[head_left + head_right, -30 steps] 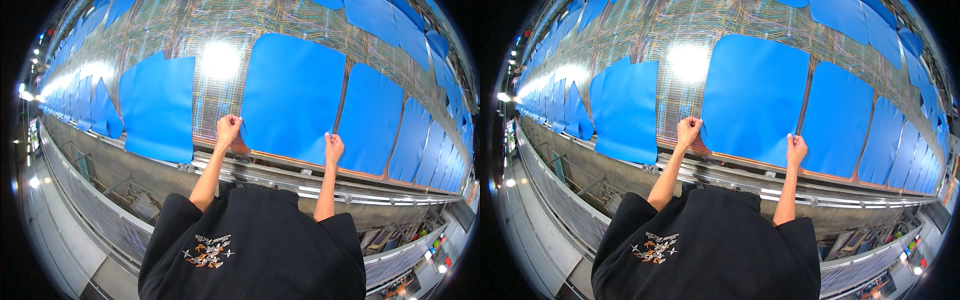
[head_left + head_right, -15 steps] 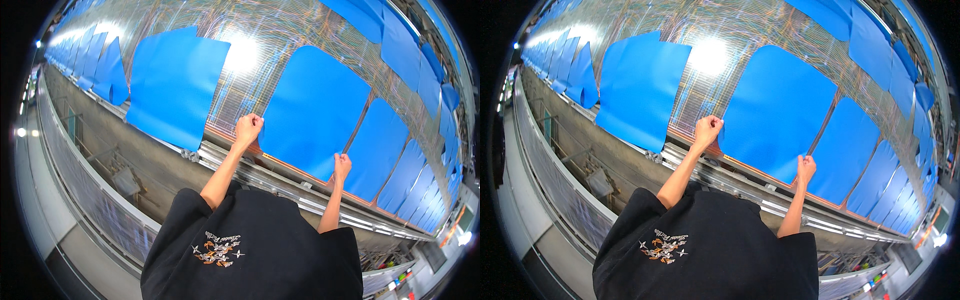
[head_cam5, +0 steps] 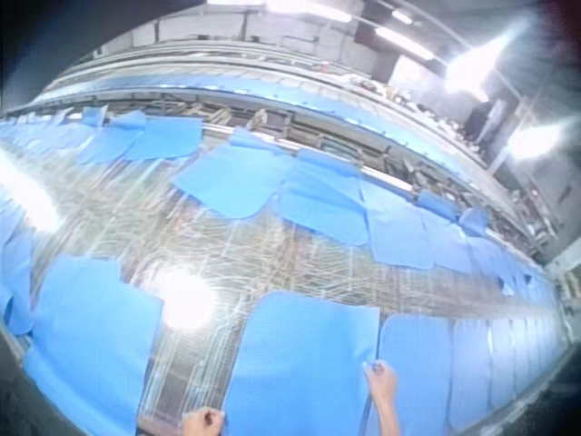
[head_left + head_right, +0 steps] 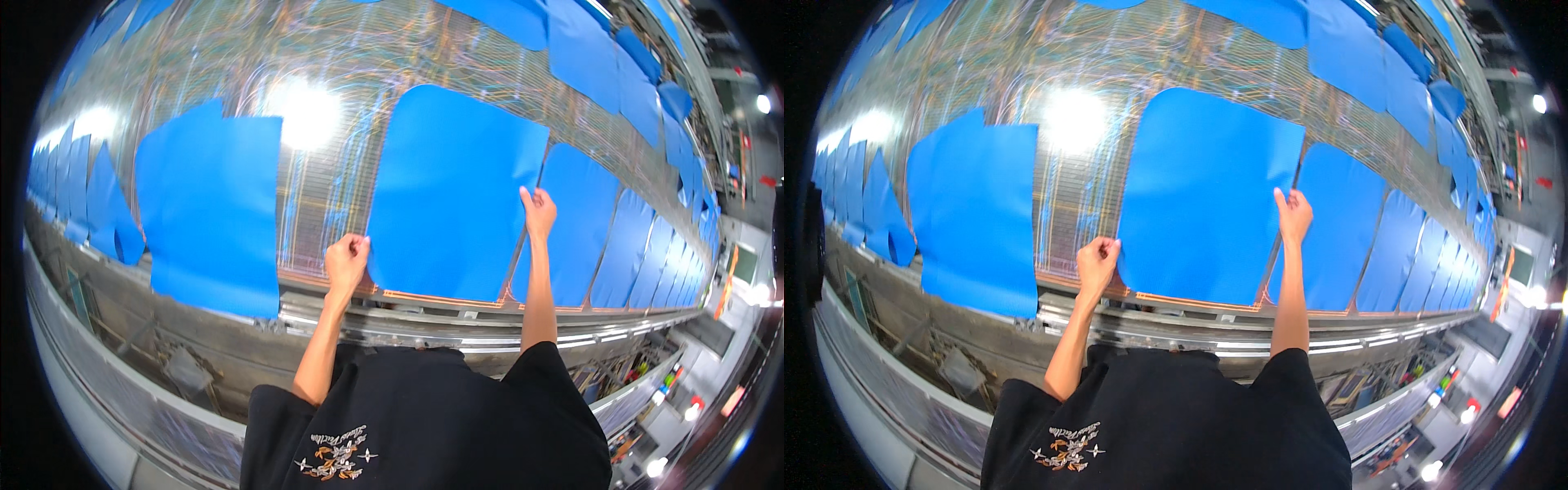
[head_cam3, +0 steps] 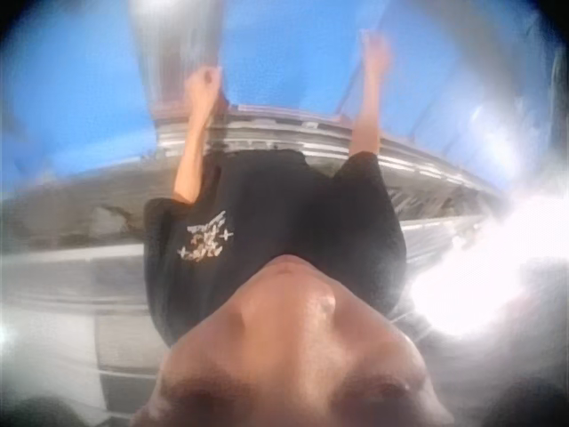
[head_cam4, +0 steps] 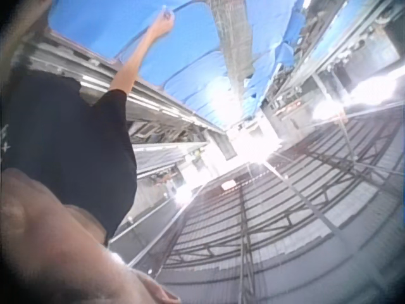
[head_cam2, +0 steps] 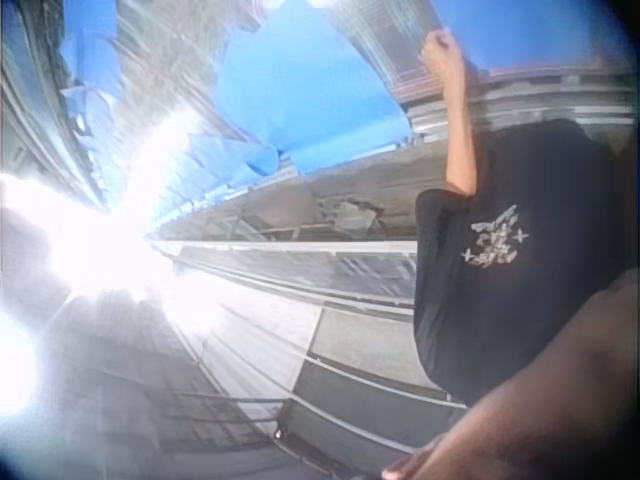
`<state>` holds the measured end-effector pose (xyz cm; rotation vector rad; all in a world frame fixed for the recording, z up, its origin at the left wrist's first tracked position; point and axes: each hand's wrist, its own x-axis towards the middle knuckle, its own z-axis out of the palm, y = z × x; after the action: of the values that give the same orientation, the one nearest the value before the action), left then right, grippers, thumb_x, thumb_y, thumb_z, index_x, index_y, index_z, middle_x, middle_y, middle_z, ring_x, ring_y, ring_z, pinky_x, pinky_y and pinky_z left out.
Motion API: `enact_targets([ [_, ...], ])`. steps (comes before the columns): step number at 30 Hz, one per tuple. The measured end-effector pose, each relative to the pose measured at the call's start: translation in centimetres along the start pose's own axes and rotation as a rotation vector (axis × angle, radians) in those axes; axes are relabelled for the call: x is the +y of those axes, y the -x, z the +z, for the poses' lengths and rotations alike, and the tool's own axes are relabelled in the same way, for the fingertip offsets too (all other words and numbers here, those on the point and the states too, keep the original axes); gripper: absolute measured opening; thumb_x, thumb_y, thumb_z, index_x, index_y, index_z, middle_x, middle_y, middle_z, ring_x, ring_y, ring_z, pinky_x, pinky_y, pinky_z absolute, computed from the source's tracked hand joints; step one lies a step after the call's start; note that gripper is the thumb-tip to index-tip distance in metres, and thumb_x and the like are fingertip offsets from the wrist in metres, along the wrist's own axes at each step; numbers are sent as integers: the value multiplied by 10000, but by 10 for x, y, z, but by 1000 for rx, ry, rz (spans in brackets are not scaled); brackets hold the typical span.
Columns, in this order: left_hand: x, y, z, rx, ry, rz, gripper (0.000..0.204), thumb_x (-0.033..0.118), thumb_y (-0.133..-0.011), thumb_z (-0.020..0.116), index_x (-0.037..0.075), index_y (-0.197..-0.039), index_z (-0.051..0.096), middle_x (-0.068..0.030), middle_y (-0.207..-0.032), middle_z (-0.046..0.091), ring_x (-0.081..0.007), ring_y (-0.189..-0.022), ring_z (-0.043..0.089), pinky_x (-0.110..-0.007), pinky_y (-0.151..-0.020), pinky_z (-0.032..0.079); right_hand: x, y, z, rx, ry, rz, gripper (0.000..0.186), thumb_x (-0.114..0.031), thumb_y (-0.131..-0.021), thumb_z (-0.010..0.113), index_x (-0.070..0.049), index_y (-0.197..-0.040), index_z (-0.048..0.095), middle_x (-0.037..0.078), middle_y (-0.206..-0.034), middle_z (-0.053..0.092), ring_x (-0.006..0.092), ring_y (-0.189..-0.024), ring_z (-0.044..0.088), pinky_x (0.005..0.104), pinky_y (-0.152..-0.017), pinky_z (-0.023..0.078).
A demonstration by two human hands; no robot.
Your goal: The person repeatedly places blue protective film sheets onto a large curved surface with a grid pattern. They align each sheet, smooth it down with both hands, and then retrieve another sheet to continue the process.
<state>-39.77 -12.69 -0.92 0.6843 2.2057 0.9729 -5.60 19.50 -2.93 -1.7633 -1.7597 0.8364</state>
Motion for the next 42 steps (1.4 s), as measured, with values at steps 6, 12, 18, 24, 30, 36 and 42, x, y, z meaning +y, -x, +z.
enact_targets([
  [6, 5, -4, 0, -50, 27, -46, 222, 202, -934, 780, -11, -878, 746, -53, -658, 688, -98, -578, 608, -283, -567, 484, -24, -84, 15, 90, -55, 14, 367, -295, -886, 848, 35, -1019, 759, 81, -868, 766, 116, -775, 694, 286, -713, 553],
  [12, 3, -2, 4, -50, 54, -62, 223, 170, -962, 766, -33, -878, 726, 8, -656, 642, -35, -578, 545, -237, -524, 434, -8, -95, 27, 126, -117, 13, 338, -275, -872, 855, 28, -994, 768, 56, -822, 747, 93, -705, 640, 270, -655, 524],
  [18, 8, 0, 4, -57, 67, -97, 243, 189, -980, 754, -30, -880, 717, 19, -657, 627, -29, -578, 530, -221, -523, 412, -8, -96, 31, 158, -112, 11, 301, -249, -866, 854, 27, -949, 767, 45, -783, 732, 75, -670, 615, 264, -620, 497],
  [24, 14, 0, 4, -58, 69, -131, 239, 194, -979, 755, -28, -897, 723, 17, -664, 632, -32, -589, 534, -222, -536, 416, -11, -99, 30, 128, -84, 38, 333, -267, -862, 868, 35, -958, 766, 33, -792, 723, 75, -702, 620, 251, -632, 499],
  [30, 8, -2, 6, -62, 27, -136, 229, 192, -968, 764, -26, -904, 740, 0, -663, 648, -43, -596, 550, -237, -552, 438, -13, -100, 24, 117, -60, 55, 336, -281, -858, 873, 28, -944, 773, 46, -790, 733, 86, -706, 638, 256, -644, 509],
  [36, 10, -1, 6, -51, 24, -128, 240, 195, -976, 757, -28, -894, 730, 7, -662, 636, -37, -588, 537, -227, -539, 422, -17, -100, 29, 129, -62, 46, 274, -244, -852, 862, 11, -902, 775, 36, -751, 722, 85, -635, 606, 264, -603, 493],
  [42, 10, -2, 6, -43, 22, -136, 223, 188, -957, 771, -22, -885, 744, -8, -654, 655, -55, -577, 555, -248, -545, 445, -8, -101, 31, 136, -90, 40, 276, -251, -845, 868, 5, -892, 777, 40, -753, 726, 86, -638, 615, 267, -605, 498],
])
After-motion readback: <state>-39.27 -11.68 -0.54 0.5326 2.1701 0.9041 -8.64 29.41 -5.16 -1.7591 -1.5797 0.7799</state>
